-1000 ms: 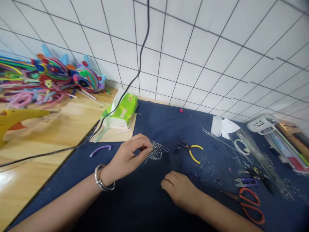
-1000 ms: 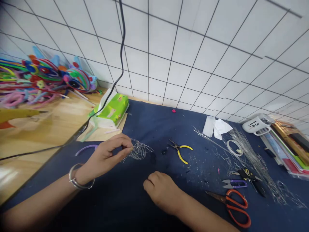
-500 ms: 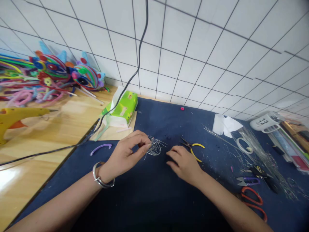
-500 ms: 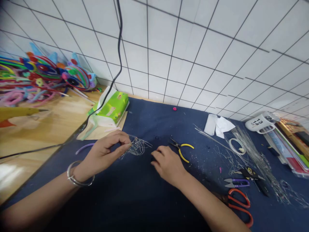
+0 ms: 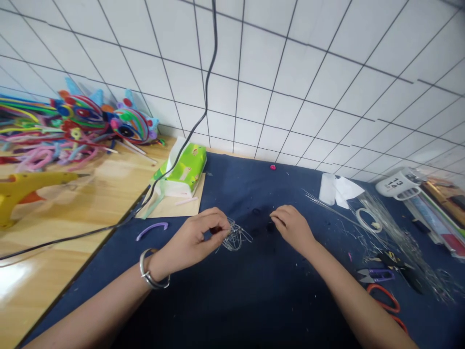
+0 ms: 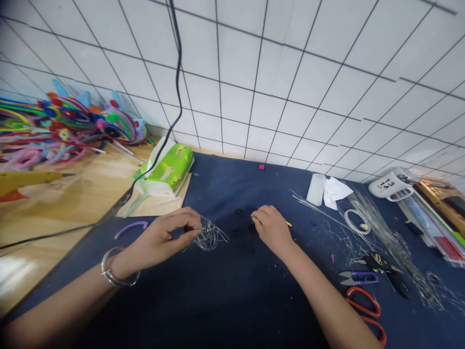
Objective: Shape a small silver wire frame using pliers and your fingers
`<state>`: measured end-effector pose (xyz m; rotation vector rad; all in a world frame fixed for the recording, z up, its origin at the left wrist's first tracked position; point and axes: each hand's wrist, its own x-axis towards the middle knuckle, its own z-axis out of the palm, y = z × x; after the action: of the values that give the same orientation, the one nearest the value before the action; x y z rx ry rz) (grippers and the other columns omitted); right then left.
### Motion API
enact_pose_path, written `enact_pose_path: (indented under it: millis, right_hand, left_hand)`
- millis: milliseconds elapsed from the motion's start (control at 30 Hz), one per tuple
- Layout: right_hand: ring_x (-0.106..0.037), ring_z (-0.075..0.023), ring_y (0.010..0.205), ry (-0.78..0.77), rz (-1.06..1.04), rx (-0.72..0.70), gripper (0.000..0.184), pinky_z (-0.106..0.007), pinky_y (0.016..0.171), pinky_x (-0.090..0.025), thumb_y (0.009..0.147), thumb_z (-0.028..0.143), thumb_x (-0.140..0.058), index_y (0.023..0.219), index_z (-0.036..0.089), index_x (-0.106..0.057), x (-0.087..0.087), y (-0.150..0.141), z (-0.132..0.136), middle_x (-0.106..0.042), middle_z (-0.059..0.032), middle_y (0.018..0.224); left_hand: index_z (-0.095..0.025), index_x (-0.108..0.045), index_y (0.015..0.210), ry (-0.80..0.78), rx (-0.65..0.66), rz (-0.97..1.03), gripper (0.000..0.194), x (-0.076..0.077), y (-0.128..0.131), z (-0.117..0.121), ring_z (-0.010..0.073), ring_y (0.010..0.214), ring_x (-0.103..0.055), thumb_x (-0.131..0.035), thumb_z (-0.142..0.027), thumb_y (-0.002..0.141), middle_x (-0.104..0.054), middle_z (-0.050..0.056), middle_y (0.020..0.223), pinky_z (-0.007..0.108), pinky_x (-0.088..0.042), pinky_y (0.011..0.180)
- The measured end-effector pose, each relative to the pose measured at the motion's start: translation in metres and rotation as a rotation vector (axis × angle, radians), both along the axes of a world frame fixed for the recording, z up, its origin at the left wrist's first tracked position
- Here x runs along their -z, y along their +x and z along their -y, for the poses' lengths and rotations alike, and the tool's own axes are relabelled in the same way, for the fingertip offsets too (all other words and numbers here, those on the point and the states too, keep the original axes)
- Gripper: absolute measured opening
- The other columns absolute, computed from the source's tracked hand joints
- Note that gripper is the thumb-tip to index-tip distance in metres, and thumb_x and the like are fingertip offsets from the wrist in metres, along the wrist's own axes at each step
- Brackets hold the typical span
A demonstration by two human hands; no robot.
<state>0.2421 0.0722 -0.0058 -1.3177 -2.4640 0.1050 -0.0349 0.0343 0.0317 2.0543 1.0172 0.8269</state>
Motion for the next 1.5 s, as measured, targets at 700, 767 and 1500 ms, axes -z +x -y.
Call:
enact_pose_path:
  millis: [700, 767, 1500]
  right_hand:
    - [-0.054, -0.0095, 0.067, -0.461, -0.464, -0.112, 0.008, -0.022, 0.065, -0.043, 0.081, 0.019, -0.051, 0.080, 0.021, -0.058, -0.025, -0.064, -0.004, -0.058, 0.0027, 0.074]
    - [-0.055, -0.0101, 0.070, -0.475, -0.530, -0.150, 0.009, -0.023, 0.067, -0.043, 0.082, 0.019, -0.051, 0.080, 0.021, -0.059, -0.031, -0.069, -0.001, -0.059, 0.0014, 0.077]
    - [-0.055, -0.0124, 0.069, -0.259, -0.568, -0.142, 0.011, -0.025, 0.065, -0.045, 0.080, 0.015, -0.051, 0.079, 0.021, -0.060, -0.019, -0.077, 0.015, -0.059, -0.0011, 0.074]
  left_hand:
    - [-0.014, -0.058, 0.074, -0.262, -0.126, 0.179, 0.008, 0.019, 0.009, -0.007, 0.0109, 0.070, -0.052, -0.051, -0.012, 0.078, -0.055, 0.003, 0.078, 0.024, -0.042, 0.067]
    - [-0.013, -0.059, 0.075, -0.280, -0.164, 0.205, 0.009, 0.025, 0.011, -0.007, 0.0114, 0.071, -0.052, -0.051, -0.014, 0.080, -0.056, 0.003, 0.078, 0.025, -0.042, 0.068]
    - [-0.012, -0.059, 0.080, -0.379, -0.241, 0.422, 0.011, 0.030, 0.026, 0.005, 0.0099, 0.064, -0.050, -0.054, -0.021, 0.081, -0.054, 0.002, 0.072, 0.023, -0.042, 0.063]
